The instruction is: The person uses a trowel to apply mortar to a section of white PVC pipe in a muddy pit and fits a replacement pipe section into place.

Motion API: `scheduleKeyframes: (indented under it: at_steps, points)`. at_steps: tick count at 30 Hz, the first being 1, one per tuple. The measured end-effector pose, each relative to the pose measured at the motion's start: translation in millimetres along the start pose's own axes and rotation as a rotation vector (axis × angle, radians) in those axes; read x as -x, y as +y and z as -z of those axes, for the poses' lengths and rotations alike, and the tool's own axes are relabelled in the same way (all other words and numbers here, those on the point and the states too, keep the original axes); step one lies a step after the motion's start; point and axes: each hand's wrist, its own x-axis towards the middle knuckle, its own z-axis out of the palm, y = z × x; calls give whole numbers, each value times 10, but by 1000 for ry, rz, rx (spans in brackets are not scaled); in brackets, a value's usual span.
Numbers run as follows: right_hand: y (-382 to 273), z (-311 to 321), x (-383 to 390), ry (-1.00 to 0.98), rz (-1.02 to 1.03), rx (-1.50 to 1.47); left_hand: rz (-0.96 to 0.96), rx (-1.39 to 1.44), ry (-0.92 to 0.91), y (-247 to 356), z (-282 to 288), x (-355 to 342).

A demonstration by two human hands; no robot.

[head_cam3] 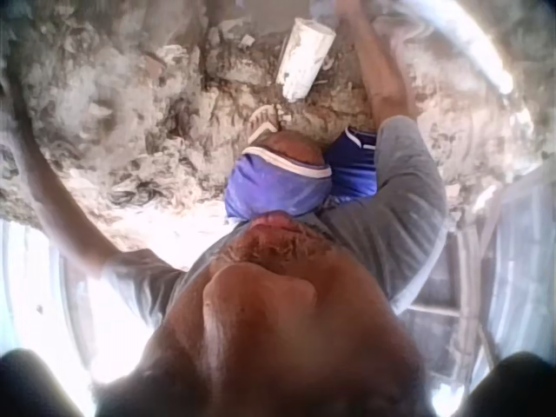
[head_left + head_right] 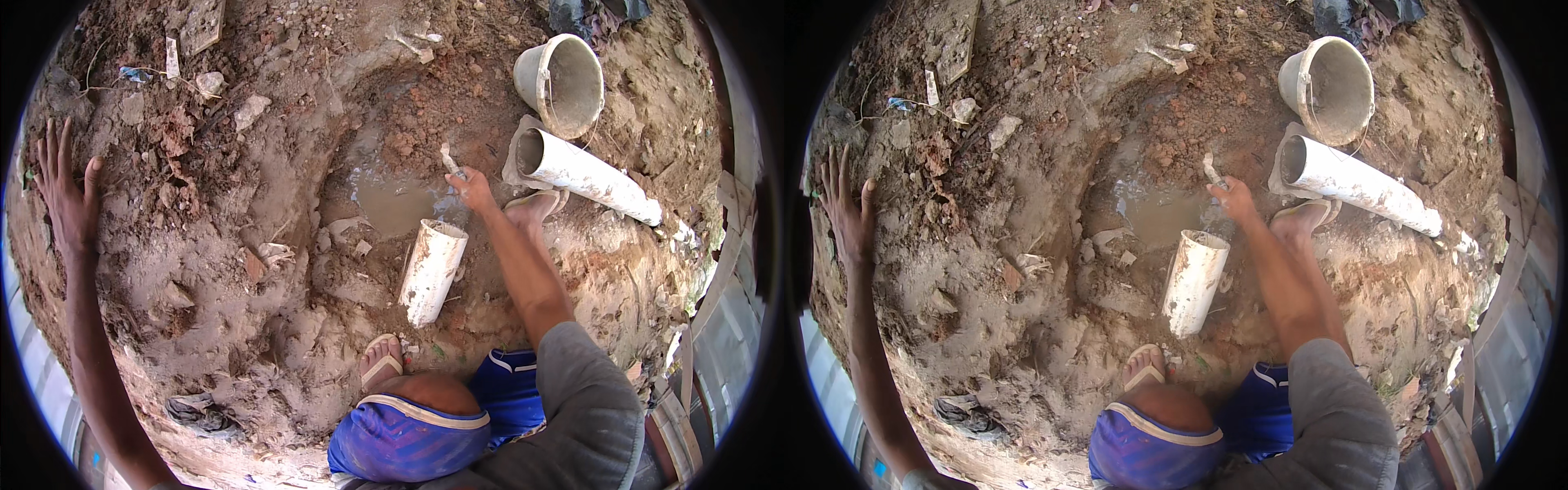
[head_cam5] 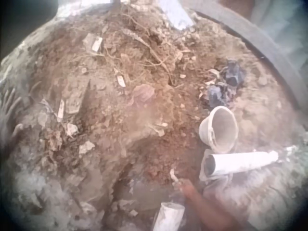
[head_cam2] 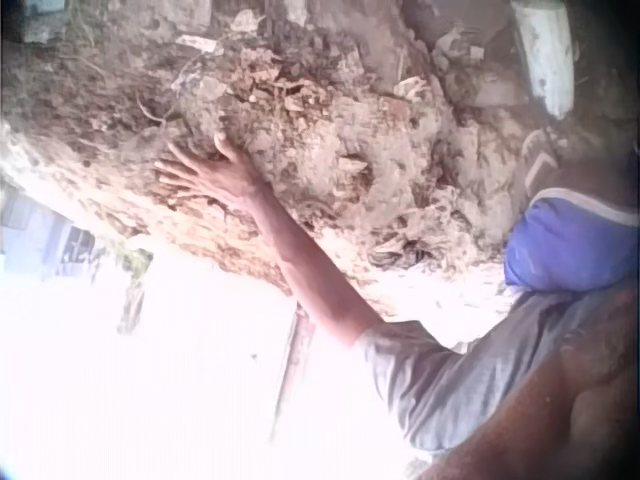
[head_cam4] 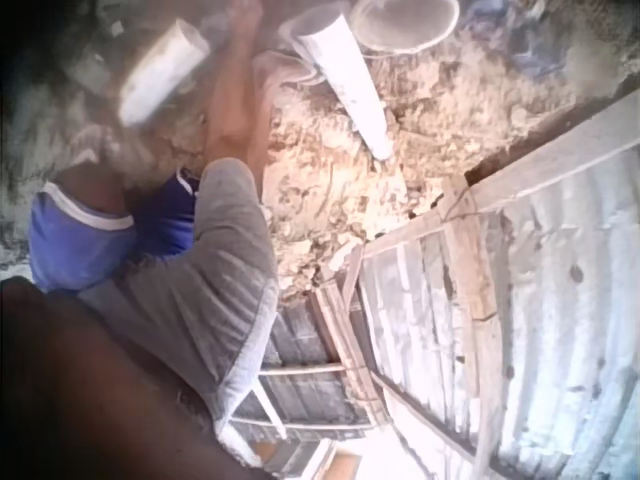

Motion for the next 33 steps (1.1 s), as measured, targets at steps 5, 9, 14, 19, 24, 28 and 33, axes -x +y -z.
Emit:
scheduleKeyframes:
  at_steps: [5, 9, 14, 19, 24, 28, 33]
  points:
    - [-153, -53, 103, 102, 34, 311, 48, -11, -83, 41, 95, -23]
    - [-315, -27, 290, 180, 75, 327, 131, -25, -161, 19, 160, 13]
    - [-424, -9, 253, 156, 69, 229, 138, -33, -182, 27, 174, -32]
    - [-297, -38, 210, 144, 82, 168, 105, -67, -134, -7, 109, 4]
    - [-195, -16, 312, 180, 96, 138, 106, -62, -133, 42, 109, -3]
    - [-206, 125, 487, 126, 96, -5, 101, -39, -110, 60, 142, -26]
    - [-338, 436, 810, 206, 158, 143, 93, 7, -63, 138, 59, -44]
